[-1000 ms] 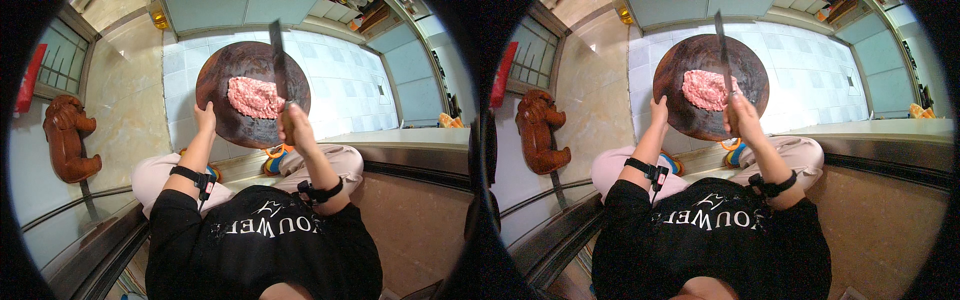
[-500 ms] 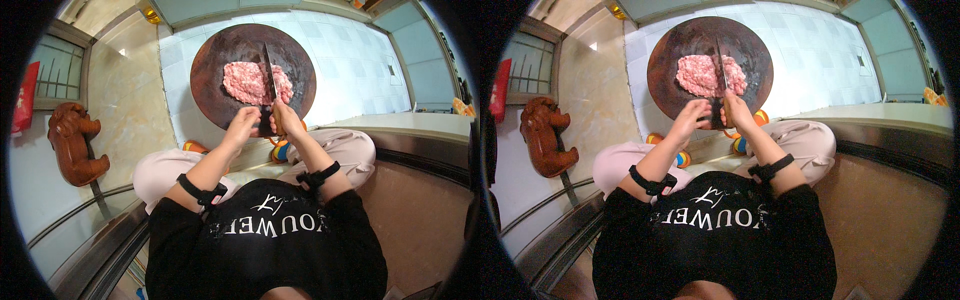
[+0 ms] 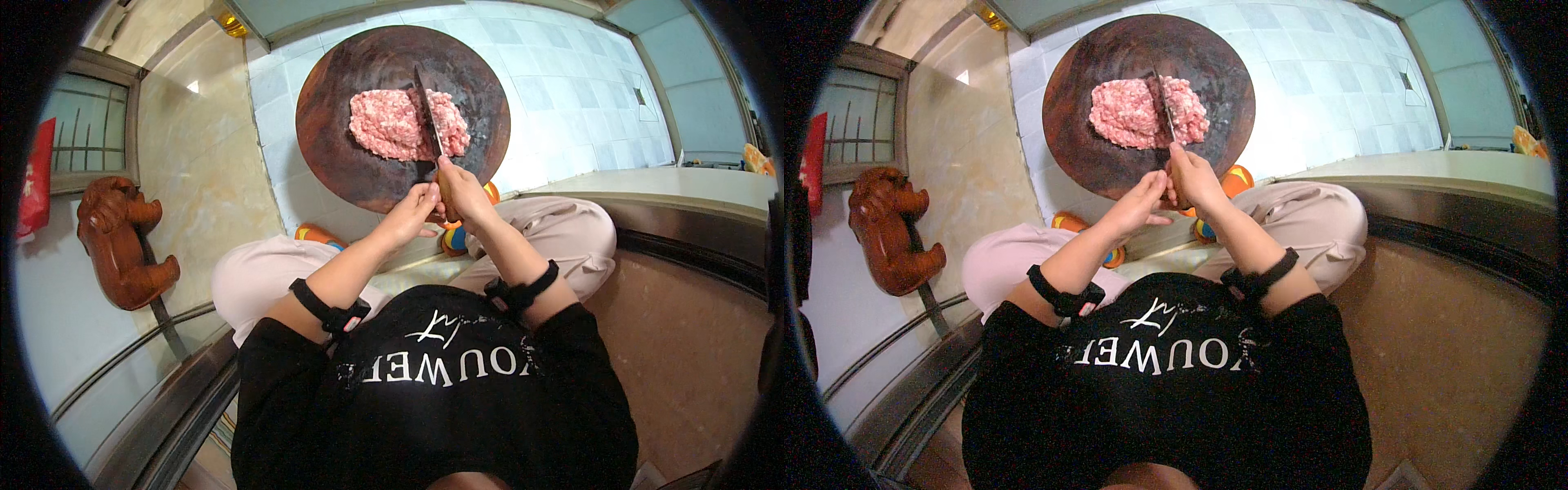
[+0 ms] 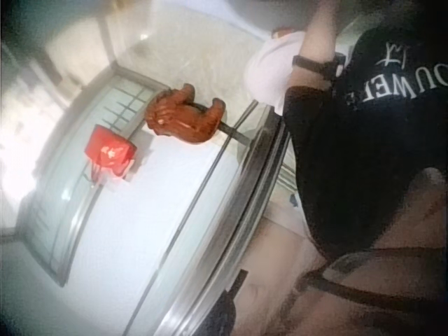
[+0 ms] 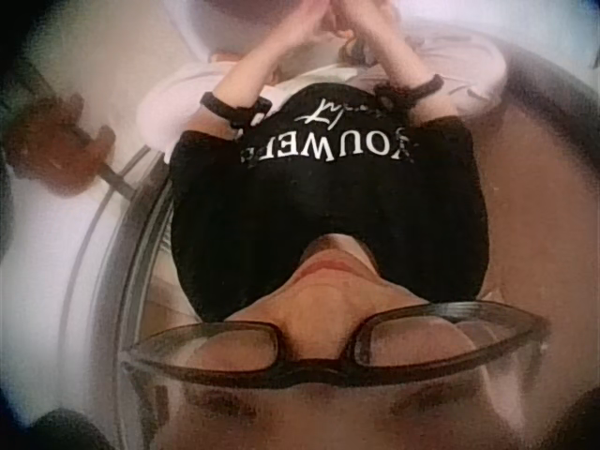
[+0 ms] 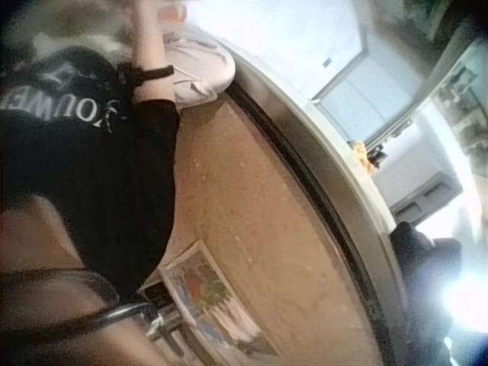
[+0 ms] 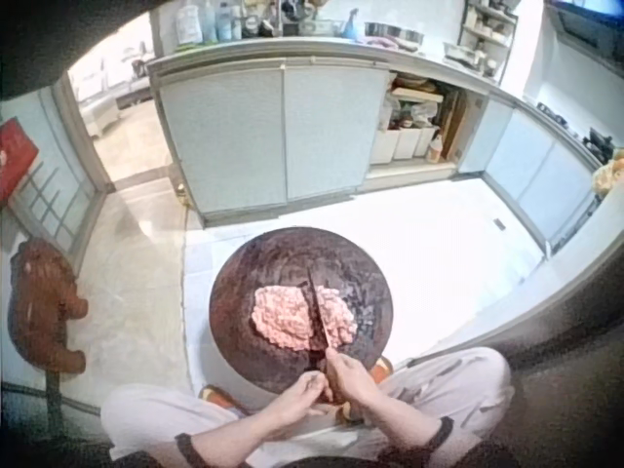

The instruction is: The person sits cross-legged on the floor and uses a cleaver to repeatedly chop ground meat on a round wooden cutting board. The meat is minced into a finer consistency and remains on the board.

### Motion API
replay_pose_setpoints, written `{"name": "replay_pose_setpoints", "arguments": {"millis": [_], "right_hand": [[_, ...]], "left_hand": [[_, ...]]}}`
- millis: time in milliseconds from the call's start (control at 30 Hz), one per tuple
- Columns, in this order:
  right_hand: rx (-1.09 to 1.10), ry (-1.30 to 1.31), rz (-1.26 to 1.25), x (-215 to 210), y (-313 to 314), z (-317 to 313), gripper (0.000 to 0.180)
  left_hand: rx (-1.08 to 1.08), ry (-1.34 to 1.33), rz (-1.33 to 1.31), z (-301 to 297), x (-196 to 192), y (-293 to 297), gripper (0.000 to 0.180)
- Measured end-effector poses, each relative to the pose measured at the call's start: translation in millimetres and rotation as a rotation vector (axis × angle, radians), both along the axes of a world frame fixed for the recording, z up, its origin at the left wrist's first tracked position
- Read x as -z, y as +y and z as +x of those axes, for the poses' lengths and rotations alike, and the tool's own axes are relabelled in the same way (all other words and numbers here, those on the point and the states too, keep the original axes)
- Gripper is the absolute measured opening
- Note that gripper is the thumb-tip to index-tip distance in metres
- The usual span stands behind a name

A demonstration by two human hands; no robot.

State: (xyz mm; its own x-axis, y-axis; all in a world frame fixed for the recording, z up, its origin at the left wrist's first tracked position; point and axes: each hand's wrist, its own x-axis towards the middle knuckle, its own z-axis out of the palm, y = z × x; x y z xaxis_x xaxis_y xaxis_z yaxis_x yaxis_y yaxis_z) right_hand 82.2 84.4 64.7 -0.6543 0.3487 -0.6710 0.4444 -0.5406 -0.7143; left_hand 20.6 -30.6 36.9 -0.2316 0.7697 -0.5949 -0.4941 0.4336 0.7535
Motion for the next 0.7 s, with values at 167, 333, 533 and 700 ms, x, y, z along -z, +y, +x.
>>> {"name": "replay_pose_setpoints", "arguments": {"millis": [167, 333, 533, 700], "right_hand": [[0.043, 0.156, 0.052, 5, 2, 5, 0.039], [0.032, 0.034, -0.026, 1, -3, 1, 0.039], [0.032, 0.052, -0.008, 1, -12, 1, 0.039], [0.067, 0.138, 0.039, 4, -12, -2, 0.040]], "left_hand": [[0.007, -0.023, 0.086, -6, 19, -5, 0.050], [-0.138, 0.151, -0.077, -26, 29, -15, 0.037], [-0.041, -0.005, 0.029, -21, 16, -19, 0.038], [0.032, -0.012, 0.116, -12, 4, -15, 0.042]]}}
